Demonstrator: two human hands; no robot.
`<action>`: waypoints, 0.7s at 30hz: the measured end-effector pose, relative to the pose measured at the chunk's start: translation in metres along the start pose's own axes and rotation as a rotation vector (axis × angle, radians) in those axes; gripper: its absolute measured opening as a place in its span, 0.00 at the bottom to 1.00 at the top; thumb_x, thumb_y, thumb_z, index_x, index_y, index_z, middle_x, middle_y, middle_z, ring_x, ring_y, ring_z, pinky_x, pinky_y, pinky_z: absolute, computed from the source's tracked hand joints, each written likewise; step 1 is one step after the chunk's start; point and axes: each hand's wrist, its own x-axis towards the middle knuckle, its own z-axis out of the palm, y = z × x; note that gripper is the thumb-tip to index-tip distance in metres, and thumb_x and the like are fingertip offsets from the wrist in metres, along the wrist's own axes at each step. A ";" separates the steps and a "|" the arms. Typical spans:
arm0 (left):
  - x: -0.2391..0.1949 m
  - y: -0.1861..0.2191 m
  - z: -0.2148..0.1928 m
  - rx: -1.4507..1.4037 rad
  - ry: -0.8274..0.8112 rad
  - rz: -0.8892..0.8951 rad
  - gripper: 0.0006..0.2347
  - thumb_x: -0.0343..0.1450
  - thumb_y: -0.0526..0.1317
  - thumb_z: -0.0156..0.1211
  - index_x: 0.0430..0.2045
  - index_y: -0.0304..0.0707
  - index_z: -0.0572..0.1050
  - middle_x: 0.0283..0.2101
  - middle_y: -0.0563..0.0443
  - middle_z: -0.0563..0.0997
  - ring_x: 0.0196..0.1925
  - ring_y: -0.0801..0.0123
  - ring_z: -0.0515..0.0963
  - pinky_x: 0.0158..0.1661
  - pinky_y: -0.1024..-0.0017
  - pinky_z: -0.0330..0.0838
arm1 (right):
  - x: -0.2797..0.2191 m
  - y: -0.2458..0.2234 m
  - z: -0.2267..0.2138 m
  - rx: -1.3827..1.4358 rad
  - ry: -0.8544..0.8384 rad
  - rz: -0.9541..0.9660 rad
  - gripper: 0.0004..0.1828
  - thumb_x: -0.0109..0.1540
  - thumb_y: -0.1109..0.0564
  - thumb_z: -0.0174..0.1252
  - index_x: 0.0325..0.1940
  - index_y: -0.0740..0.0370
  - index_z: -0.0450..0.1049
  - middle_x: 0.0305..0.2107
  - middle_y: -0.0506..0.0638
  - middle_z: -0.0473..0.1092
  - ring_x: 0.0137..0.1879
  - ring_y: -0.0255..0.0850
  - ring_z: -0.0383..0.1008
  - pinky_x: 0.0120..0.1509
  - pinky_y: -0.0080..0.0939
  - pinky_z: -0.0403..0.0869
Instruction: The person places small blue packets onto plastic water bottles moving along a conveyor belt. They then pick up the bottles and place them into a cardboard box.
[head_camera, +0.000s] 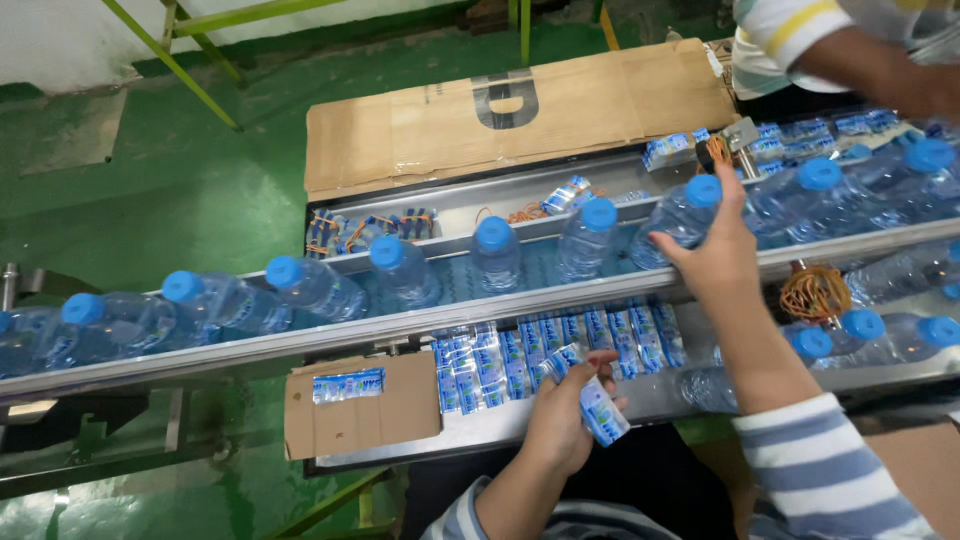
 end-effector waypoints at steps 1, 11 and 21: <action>-0.001 0.000 0.000 0.029 0.034 -0.037 0.13 0.77 0.36 0.50 0.44 0.24 0.81 0.43 0.43 0.77 0.38 0.66 0.74 0.38 0.65 0.77 | 0.007 0.019 0.009 0.012 0.036 -0.158 0.57 0.56 0.54 0.72 0.79 0.48 0.42 0.73 0.61 0.55 0.72 0.67 0.60 0.70 0.65 0.61; -0.006 -0.005 -0.016 0.030 -0.049 0.053 0.17 0.76 0.38 0.50 0.51 0.18 0.78 0.49 0.35 0.81 0.37 0.64 0.76 0.41 0.59 0.82 | -0.012 -0.015 0.029 0.028 -0.086 -0.203 0.63 0.54 0.53 0.75 0.81 0.47 0.37 0.65 0.73 0.61 0.73 0.63 0.60 0.70 0.64 0.63; 0.005 -0.028 -0.030 0.516 0.127 0.475 0.06 0.67 0.34 0.68 0.34 0.34 0.87 0.39 0.46 0.90 0.45 0.64 0.88 0.54 0.66 0.79 | -0.160 0.119 0.060 0.324 -0.394 0.027 0.11 0.58 0.52 0.68 0.43 0.56 0.83 0.30 0.44 0.82 0.36 0.33 0.78 0.44 0.35 0.75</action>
